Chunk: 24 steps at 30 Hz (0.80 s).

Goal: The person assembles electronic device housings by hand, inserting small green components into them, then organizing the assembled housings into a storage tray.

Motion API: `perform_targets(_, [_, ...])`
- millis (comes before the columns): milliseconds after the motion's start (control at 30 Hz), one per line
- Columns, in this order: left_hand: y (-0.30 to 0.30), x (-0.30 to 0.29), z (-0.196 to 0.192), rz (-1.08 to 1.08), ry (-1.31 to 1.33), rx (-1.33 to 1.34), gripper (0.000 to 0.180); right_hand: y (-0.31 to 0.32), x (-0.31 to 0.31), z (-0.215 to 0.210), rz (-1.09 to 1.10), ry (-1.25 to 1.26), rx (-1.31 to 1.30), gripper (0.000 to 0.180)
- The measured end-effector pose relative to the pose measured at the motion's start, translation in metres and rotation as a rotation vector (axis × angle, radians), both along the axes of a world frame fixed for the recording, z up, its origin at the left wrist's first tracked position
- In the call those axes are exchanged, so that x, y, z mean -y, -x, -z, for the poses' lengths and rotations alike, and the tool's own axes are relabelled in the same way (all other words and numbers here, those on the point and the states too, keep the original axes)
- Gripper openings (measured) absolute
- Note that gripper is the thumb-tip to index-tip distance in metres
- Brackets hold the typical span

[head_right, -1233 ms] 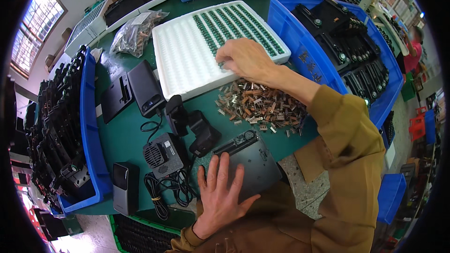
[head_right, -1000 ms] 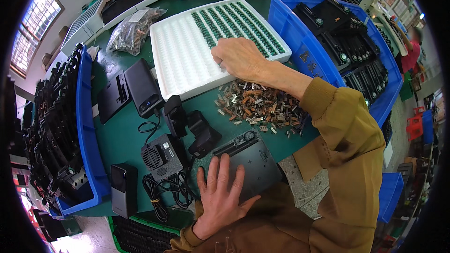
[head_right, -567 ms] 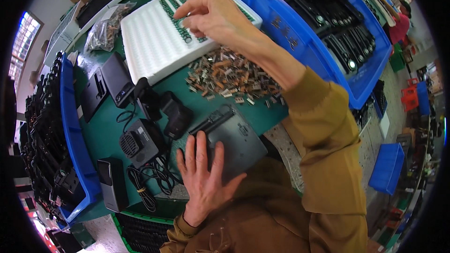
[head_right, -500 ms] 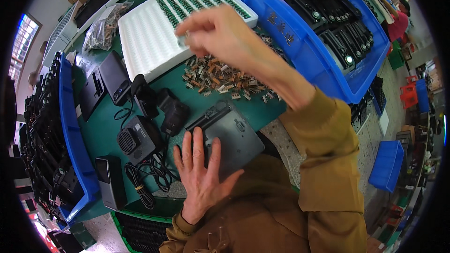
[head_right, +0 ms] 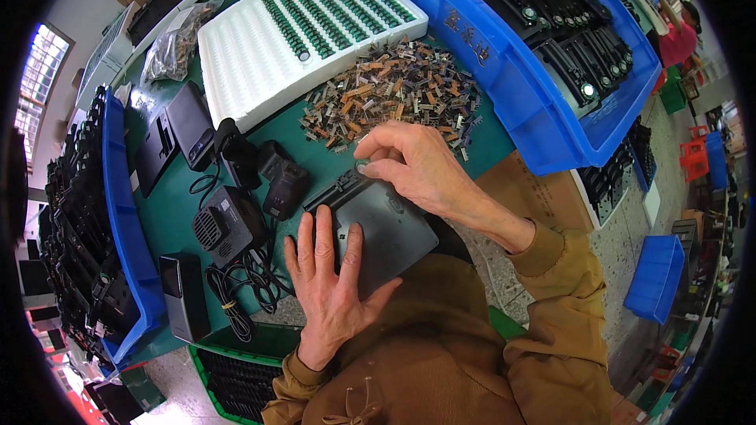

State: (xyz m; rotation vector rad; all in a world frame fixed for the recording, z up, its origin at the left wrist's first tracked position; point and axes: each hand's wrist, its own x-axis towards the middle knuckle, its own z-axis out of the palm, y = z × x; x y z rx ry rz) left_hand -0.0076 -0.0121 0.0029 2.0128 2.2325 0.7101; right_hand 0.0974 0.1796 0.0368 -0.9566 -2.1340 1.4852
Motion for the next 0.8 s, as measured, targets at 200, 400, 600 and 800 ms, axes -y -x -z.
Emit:
perform_targets(200, [0.001,-0.001,0.000,0.000,0.013,-0.003,0.081,-0.002,0.002,0.003,0.004,-0.182,0.052,0.018])
perform_targets(400, [0.001,-0.001,-0.002,0.002,0.030,-0.001,0.081,-0.001,0.003,0.010,-0.049,-0.515,-0.005,0.017])
perform_targets(600, [0.001,-0.001,-0.001,0.001,0.029,-0.006,0.082,0.000,-0.002,0.008,-0.133,-0.607,0.008,0.016])
perform_targets(800, [0.000,-0.001,-0.001,-0.001,0.029,-0.008,0.081,-0.001,0.000,0.013,-0.083,-0.437,-0.027,0.013])
